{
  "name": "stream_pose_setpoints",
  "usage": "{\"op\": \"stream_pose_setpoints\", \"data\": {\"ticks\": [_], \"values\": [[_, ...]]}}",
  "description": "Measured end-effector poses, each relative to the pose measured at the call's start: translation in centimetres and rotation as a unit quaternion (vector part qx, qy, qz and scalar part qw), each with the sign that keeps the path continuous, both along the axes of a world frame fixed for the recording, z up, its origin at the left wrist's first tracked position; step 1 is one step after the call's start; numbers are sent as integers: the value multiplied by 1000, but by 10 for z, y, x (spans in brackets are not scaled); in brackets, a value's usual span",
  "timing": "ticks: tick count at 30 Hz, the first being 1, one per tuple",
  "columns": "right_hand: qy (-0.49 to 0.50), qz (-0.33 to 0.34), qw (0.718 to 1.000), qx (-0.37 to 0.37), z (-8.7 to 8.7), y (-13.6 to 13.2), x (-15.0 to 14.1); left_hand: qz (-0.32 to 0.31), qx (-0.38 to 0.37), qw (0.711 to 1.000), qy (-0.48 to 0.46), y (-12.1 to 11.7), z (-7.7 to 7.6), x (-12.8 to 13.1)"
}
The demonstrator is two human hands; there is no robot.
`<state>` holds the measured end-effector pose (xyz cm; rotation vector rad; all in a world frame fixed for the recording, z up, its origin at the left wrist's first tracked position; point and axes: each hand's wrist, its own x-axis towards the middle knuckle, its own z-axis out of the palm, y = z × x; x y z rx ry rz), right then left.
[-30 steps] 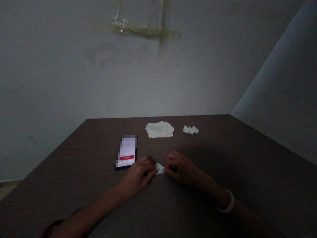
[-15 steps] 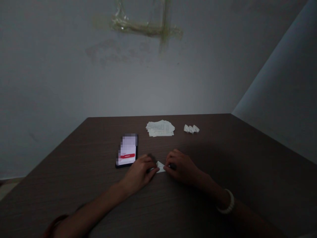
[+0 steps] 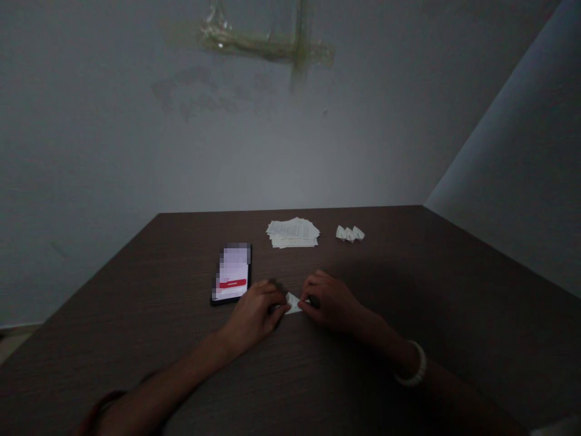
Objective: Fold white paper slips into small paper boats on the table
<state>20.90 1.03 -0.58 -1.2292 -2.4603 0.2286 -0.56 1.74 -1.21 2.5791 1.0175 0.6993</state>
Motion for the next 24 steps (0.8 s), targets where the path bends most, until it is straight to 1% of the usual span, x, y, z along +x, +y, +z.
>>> {"op": "stream_pose_setpoints", "data": {"ticks": [8, 12, 14, 16, 21, 24], "values": [[-8, -3, 1000, 12, -4, -1, 1, 9, -2, 1000, 1, -1, 1, 1], [-8, -1, 1000, 12, -1, -3, 1, 9, 4, 1000, 1, -1, 0, 1], [-11, 2, 1000, 24, 1, -4, 0, 8, 1, 1000, -1, 0, 0, 1], [-18, 17, 999, 45, 2, -5, 0, 10, -2, 1000, -2, -1, 0, 1], [-64, 88, 989, 97, -4, -6, 0, 16, -15, 1000, -6, -1, 1, 1], [-80, 104, 984, 121, -6, -5, 2, 11, -13, 1000, -12, -1, 0, 1]]}}
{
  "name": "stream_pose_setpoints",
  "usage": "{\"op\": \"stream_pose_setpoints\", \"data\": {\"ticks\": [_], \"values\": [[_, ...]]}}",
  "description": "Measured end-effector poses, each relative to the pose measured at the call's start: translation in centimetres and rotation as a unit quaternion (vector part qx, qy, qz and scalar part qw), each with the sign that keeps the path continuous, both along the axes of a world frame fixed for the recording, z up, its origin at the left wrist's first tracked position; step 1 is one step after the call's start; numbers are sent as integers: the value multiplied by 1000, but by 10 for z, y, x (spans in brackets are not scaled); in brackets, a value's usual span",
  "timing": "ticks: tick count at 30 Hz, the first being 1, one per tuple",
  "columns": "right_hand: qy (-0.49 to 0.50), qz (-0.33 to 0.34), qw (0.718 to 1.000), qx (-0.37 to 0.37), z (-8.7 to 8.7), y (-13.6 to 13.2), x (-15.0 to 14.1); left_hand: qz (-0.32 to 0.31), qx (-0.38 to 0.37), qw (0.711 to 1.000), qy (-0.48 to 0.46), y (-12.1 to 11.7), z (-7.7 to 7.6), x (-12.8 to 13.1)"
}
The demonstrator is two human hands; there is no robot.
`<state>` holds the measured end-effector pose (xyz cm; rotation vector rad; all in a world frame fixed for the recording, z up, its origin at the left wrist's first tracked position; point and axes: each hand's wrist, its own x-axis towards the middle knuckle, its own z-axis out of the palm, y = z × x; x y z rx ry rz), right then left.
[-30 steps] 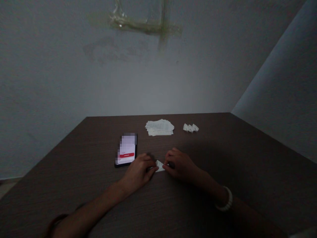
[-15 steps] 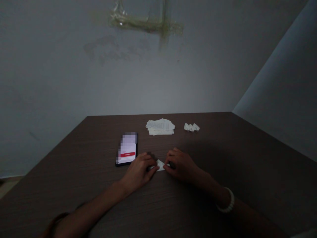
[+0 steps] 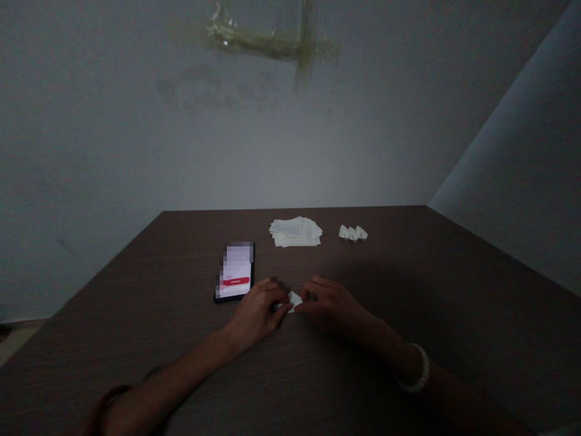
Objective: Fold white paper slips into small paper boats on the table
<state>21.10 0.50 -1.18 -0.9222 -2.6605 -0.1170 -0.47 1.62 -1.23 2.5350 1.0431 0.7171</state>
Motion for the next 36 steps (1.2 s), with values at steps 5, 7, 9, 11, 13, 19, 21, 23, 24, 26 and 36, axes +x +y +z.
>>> {"op": "stream_pose_setpoints", "data": {"ticks": [5, 7, 9, 11, 13, 19, 21, 23, 24, 26, 36], "values": [[-3, 35, 999, 19, -1, 0, 2, 0, 6, 1000, 0, 2, -5, -1], [-4, 29, 1000, 7, 0, -1, 1, -2, 5, 1000, 2, 2, -5, -1], [-2, 15, 1000, -8, 2, -2, -1, -1, 7, 1000, 5, 1, -4, -1], [0, 9, 1000, -24, 5, -3, -3, 4, 9, 1000, 12, 0, -2, -1], [0, 1, 999, -39, 8, -4, -2, 10, 9, 1000, 19, -1, -1, -1], [20, -14, 997, -67, 16, -4, 16, 6, 21, 1000, 11, 1, -5, 0], [17, -14, 997, -72, 19, -2, 22, 8, 22, 1000, 12, 2, -6, -1], [11, -9, 998, -68, 20, 0, 25, 9, 19, 1000, 14, 2, -7, -1], [9, -8, 998, -66, 21, 1, 26, 10, 17, 1000, 16, 2, -7, -2], [12, -6, 998, -63, 20, 1, 27, 12, 15, 1000, 17, 2, -8, -2], [17, 48, 996, -76, 17, -9, 13, 6, 28, 1000, 2, 0, -7, -3]]}}
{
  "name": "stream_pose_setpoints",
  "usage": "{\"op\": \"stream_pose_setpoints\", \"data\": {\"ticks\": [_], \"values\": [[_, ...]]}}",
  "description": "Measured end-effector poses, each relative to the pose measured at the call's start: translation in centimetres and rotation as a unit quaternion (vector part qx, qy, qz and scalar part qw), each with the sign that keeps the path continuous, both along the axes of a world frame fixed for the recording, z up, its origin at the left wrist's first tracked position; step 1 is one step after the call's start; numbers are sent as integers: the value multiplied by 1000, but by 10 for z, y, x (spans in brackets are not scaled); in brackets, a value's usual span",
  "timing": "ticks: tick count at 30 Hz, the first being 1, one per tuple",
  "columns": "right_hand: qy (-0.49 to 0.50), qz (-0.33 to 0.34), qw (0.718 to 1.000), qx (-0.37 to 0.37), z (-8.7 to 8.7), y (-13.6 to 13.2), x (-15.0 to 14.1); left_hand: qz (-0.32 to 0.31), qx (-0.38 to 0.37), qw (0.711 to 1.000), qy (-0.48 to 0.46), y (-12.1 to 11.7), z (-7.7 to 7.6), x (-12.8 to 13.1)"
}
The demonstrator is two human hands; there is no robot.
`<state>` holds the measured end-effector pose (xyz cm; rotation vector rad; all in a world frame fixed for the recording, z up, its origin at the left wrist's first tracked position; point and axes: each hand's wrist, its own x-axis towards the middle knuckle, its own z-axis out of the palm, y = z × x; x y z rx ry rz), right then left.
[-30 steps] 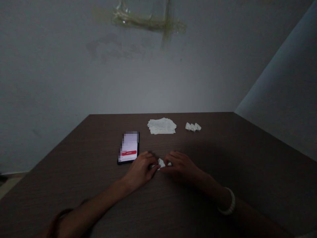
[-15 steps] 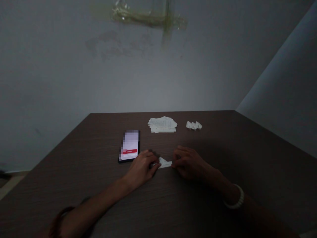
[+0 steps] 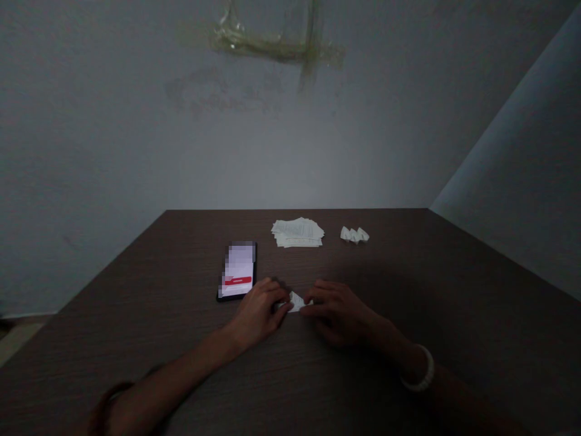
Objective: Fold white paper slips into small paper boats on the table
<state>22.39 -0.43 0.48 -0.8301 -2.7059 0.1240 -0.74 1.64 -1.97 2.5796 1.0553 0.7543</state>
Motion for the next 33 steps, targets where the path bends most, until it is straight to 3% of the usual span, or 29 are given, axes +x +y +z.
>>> {"op": "stream_pose_setpoints", "data": {"ticks": [9, 15, 22, 33], "values": [[-4, -10, 1000, 2, 0, -4, -10, 36, 55, 997, 40, -6, 7, -3], [-8, -18, 1000, -6, 0, -5, -11, -38, 78, 993, 76, -16, 13, -11], [-5, -19, 1000, 8, -3, -2, -10, -48, 58, 992, 105, -14, 14, -11], [5, -18, 1000, 11, -5, -1, -10, 11, 101, 988, 117, -11, 19, -19]]}}
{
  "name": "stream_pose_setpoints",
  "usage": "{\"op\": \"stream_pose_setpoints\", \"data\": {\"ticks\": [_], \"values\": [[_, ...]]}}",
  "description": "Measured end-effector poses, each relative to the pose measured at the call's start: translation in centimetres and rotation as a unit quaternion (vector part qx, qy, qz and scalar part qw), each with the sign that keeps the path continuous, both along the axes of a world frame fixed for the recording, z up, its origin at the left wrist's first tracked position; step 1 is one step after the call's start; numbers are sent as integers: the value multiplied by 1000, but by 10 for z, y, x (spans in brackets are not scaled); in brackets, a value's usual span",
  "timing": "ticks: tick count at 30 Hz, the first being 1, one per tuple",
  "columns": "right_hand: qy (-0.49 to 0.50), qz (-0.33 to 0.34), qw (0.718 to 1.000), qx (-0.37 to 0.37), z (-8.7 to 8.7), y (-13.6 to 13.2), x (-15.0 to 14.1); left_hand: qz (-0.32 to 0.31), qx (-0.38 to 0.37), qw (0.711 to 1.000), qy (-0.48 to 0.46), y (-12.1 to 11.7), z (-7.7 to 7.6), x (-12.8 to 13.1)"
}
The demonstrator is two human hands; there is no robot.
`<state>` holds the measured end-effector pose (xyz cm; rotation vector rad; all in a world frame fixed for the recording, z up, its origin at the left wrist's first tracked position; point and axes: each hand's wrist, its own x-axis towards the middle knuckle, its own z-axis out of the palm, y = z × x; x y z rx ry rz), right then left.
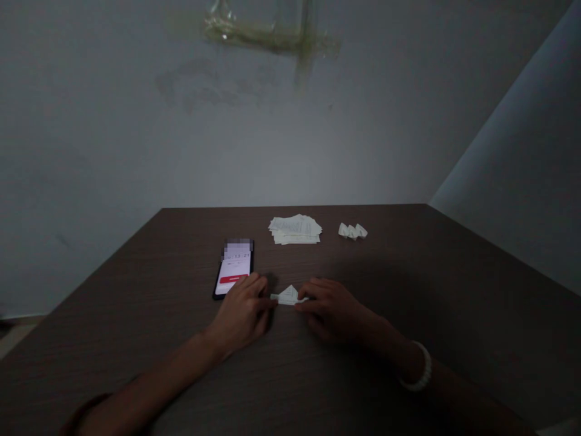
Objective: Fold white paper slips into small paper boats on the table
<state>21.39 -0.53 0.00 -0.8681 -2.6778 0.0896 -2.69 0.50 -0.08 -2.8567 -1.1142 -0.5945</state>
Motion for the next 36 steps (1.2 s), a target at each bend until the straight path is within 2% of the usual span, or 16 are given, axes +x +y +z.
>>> {"op": "stream_pose_setpoints", "data": {"ticks": [11, 17, 21, 29, 36], "values": [[0, -3, 1000, 0, 0, 1, -1, 5, 60, 998, -10, -1, -5, -4], [19, 7, 1000, -3, -3, 2, -1, -61, 2, 998, 3, 0, -4, -3], [12, 5, 1000, -9, 0, 0, -2, -78, -36, 996, 2, 2, -3, -2], [-19, 7, 1000, 5, 0, 0, -2, -31, -29, 998, -54, 4, -8, -4], [-9, 8, 1000, 4, -1, 2, -2, -31, -9, 998, -60, 6, -5, -4]]}}
